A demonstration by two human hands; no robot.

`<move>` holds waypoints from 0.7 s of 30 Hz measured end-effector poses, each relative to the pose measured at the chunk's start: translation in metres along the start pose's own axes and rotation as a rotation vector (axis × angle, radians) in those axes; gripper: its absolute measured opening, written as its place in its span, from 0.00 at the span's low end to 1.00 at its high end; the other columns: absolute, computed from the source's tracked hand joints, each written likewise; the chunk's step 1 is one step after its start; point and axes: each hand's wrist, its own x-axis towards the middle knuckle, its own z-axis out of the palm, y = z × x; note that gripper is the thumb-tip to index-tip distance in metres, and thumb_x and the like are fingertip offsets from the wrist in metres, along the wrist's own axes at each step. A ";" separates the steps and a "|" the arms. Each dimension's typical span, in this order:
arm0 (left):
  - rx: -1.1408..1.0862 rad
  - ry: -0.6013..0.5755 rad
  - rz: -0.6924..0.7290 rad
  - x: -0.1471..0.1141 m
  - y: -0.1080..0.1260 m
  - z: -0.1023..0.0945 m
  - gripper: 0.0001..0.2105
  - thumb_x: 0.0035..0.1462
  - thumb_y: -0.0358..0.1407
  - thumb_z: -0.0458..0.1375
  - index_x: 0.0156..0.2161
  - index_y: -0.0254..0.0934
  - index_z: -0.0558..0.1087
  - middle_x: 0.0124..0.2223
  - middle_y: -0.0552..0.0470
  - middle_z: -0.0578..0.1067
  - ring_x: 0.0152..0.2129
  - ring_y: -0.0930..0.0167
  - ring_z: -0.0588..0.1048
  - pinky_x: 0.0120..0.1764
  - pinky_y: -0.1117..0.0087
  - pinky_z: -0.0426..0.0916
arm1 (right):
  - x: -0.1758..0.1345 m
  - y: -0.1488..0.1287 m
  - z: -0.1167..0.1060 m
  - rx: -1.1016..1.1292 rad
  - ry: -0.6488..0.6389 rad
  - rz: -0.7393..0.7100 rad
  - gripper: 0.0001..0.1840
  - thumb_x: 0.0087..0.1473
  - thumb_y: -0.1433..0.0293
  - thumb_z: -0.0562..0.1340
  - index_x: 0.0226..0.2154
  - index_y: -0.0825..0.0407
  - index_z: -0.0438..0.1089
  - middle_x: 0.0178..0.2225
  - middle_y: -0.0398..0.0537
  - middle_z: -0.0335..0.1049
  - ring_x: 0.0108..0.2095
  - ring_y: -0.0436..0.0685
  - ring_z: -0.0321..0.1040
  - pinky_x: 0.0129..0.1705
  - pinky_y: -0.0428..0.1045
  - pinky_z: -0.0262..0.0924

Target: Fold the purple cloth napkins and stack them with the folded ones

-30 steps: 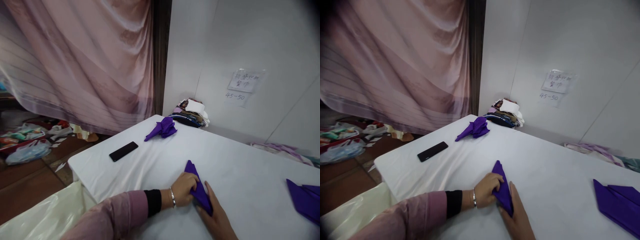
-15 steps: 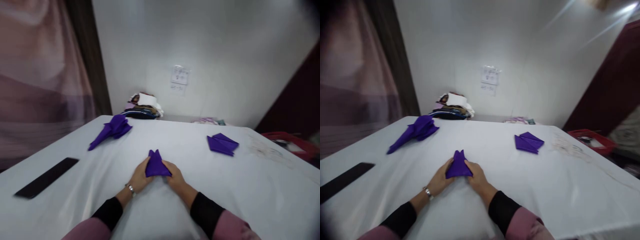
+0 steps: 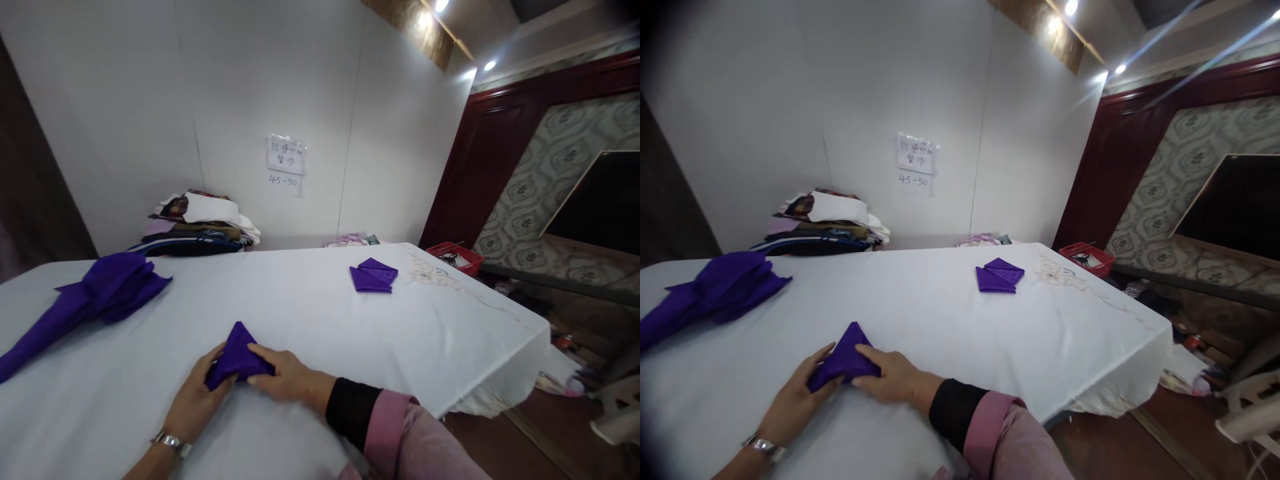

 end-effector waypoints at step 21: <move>-0.533 0.067 -0.271 0.003 0.009 -0.011 0.31 0.46 0.57 0.55 0.53 0.43 0.65 0.54 0.48 0.70 0.39 0.61 0.76 0.44 0.56 0.71 | 0.060 -0.058 -0.054 -0.495 0.036 -0.463 0.30 0.56 0.79 0.47 0.59 0.46 0.53 0.58 0.39 0.58 0.57 0.51 0.55 0.58 0.50 0.51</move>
